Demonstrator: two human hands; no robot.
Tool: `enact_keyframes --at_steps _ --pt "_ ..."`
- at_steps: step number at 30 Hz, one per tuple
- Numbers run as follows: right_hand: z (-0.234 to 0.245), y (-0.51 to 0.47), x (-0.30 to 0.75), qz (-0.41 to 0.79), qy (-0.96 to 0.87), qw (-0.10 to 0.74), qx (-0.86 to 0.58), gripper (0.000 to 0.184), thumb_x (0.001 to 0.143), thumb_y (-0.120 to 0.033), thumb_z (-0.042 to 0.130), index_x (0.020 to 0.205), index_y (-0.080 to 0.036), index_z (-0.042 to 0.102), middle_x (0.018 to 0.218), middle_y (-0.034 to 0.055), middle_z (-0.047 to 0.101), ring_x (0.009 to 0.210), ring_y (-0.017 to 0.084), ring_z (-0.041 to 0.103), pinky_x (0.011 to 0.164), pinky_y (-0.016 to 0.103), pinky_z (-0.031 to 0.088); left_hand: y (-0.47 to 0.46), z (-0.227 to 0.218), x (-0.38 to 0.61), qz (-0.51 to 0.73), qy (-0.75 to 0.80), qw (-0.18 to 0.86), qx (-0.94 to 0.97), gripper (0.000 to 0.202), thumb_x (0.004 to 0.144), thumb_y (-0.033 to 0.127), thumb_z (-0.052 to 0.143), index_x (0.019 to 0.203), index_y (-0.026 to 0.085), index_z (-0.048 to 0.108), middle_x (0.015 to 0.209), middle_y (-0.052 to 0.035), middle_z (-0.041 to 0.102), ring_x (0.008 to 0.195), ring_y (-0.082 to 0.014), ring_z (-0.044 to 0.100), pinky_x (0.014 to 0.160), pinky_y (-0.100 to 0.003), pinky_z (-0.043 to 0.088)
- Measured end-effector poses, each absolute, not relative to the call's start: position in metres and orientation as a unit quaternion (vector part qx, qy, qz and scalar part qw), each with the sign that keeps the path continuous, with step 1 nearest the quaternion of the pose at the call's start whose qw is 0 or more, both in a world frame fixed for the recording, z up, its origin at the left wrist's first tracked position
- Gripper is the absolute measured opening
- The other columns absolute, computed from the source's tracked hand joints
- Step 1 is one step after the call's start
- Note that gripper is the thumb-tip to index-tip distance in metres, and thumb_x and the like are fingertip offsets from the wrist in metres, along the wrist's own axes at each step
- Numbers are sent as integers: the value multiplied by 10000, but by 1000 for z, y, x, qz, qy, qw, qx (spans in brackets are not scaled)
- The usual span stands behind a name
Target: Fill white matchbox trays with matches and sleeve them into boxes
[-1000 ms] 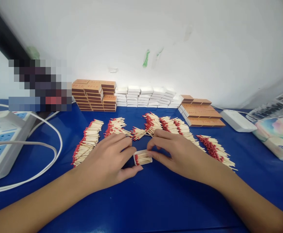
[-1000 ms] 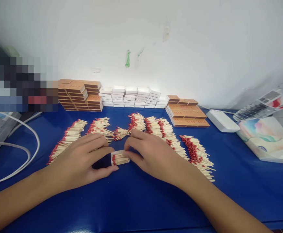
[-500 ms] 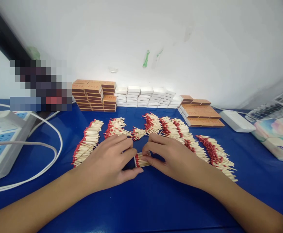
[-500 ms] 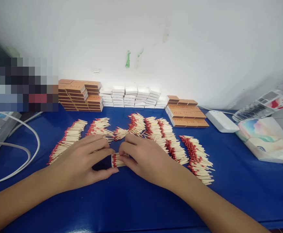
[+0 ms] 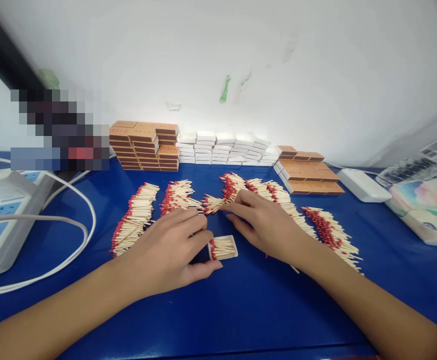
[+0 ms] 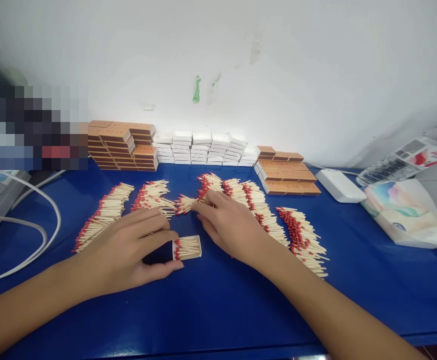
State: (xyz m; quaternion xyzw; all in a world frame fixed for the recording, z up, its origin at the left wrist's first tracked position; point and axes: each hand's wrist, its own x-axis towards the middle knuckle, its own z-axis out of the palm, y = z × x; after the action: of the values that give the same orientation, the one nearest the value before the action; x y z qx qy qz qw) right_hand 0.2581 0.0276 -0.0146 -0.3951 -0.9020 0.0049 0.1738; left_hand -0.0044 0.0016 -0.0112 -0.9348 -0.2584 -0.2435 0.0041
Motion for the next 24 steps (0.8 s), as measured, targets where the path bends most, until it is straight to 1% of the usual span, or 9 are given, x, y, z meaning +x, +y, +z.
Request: enact_keyframes --at_steps 4,8,12,17,21,24 --pt "-17 28 256 11 -901 170 -398 275 1080 -171 539 1281 -187 726 1031 102 640 941 262 667 764 378 545 2 -12 -4 -242 -259 4 -935 262 994 411 748 1006 150 760 898 -48 677 844 -232 641 799 -408 559" --pt "-18 29 255 12 -901 169 -399 293 1078 -158 532 1303 -193 716 1053 105 646 947 258 664 776 378 545 3 -11 -3 -245 -255 11 -935 267 998 420 741 1012 154 759 899 -49 678 840 -230 640 784 -399 553" --pt "-19 31 255 16 -901 167 -400 269 1083 -168 522 1258 -196 724 1044 104 644 936 256 664 785 381 549 2 -11 -4 -248 -255 15 -935 266 994 420 746 1004 154 761 886 -48 673 843 -233 640 787 -398 553" --pt "-20 32 256 20 -900 177 -398 307 1082 -171 524 1332 -216 696 1037 95 650 925 251 663 766 368 540 1 -11 -4 -246 -254 14 -935 269 996 417 743 1002 150 762 889 -49 674 847 -237 641 806 -410 561" --pt "-21 32 256 21 -901 167 -400 273 1088 -171 511 1258 -198 723 1050 103 648 929 249 663 787 375 544 1 -11 -4 -241 -256 16 -936 271 996 421 744 1003 152 762 886 -49 672 849 -238 645 797 -404 560" --pt "-20 32 255 25 -900 166 -402 278 1083 -161 519 1274 -188 718 1056 101 644 949 252 662 802 379 545 1 -11 -4 -243 -254 18 -936 267 1001 424 736 1002 158 756 892 -51 677 857 -238 649 803 -399 560"
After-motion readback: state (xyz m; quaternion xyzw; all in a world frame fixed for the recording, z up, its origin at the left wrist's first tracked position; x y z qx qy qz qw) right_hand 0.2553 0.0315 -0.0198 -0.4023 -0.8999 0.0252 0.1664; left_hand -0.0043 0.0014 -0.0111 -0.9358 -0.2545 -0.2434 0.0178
